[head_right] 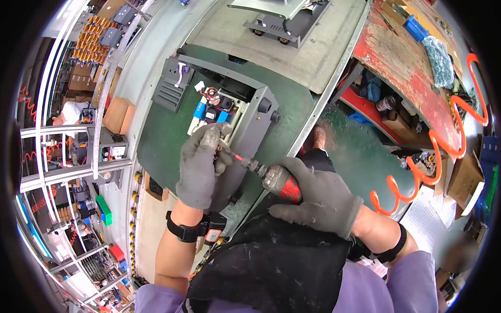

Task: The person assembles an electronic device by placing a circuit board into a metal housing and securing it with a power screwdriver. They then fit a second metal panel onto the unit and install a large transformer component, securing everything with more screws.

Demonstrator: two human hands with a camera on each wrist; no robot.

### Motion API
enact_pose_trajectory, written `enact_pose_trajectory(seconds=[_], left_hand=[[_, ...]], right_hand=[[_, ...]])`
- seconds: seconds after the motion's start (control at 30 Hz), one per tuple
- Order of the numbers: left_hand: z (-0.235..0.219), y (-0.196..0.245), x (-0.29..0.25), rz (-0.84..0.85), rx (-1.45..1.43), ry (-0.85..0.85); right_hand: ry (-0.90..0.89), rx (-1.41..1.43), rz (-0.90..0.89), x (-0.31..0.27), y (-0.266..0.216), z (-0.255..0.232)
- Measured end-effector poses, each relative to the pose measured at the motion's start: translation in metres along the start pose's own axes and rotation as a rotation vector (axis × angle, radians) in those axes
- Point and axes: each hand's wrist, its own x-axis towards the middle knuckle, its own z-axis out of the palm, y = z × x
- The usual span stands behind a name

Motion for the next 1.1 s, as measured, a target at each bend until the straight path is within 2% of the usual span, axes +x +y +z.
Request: enact_pose_trajectory(seconds=[0.03,0.13,0.23,0.37,0.43,0.57,0.63,0.67,0.7,0.77,0.8,0.87,0.9,0.97,1.0,1.03,1.1], left_hand=[[0.002,-0.001,0.0,-0.004,0.004,-0.008],[0.006,-0.004,-0.001,0.057,0.144,0.03],[0.01,-0.01,0.001,0.143,0.229,0.036],[0.018,-0.009,-0.001,0.158,0.296,0.028],[0.02,-0.001,-0.003,-0.066,0.271,0.008],[0.014,-0.004,-0.001,-0.108,0.373,-0.031],[0.0,-0.004,-0.002,0.241,0.612,-0.033],[-0.005,0.002,-0.005,0.035,0.466,0.13],[-0.018,0.0,-0.002,0.031,0.472,0.123],[-0.044,-0.017,0.007,-0.16,0.723,0.23],[-0.047,-0.028,0.007,-0.164,0.726,0.225],[-0.053,-0.041,0.006,-0.311,0.782,0.088],[-0.051,-0.043,0.005,-0.313,0.786,0.085],[-0.042,-0.047,0.001,-0.396,0.539,0.03],[-0.029,-0.036,-0.005,-0.389,0.415,-0.004],[-0.026,-0.037,-0.006,-0.391,0.416,-0.005],[-0.023,-0.038,-0.007,-0.485,0.15,0.005]], right_hand=[[-0.064,0.012,0.06,0.0,-0.002,-0.003],[-0.097,-0.044,0.08,-0.003,-0.003,-0.005],[-0.113,-0.005,0.07,-0.006,-0.001,-0.011],[-0.126,-0.016,0.049,-0.008,0.008,-0.011],[-0.113,-0.006,0.008,-0.011,0.011,-0.009],[-0.031,-0.073,-0.08,-0.011,0.023,0.0],[-0.072,0.007,-0.009,-0.012,0.024,-0.002],[-0.073,0.015,-0.005,-0.012,0.027,-0.001],[-0.093,0.014,0.058,-0.01,0.031,0.001],[-0.111,0.016,0.127,-0.008,0.042,0.009],[-0.108,-0.014,0.09,-0.005,0.051,0.018],[-0.102,-0.041,0.051,0.001,0.061,0.031],[-0.113,-0.03,0.05,0.004,0.063,0.037],[-0.125,-0.019,0.05,0.007,0.065,0.042],[-0.126,-0.011,0.031,0.008,0.065,0.044],[-0.127,-0.002,0.012,0.009,0.065,0.045],[-0.123,-0.005,0.007,0.009,0.063,0.045]])
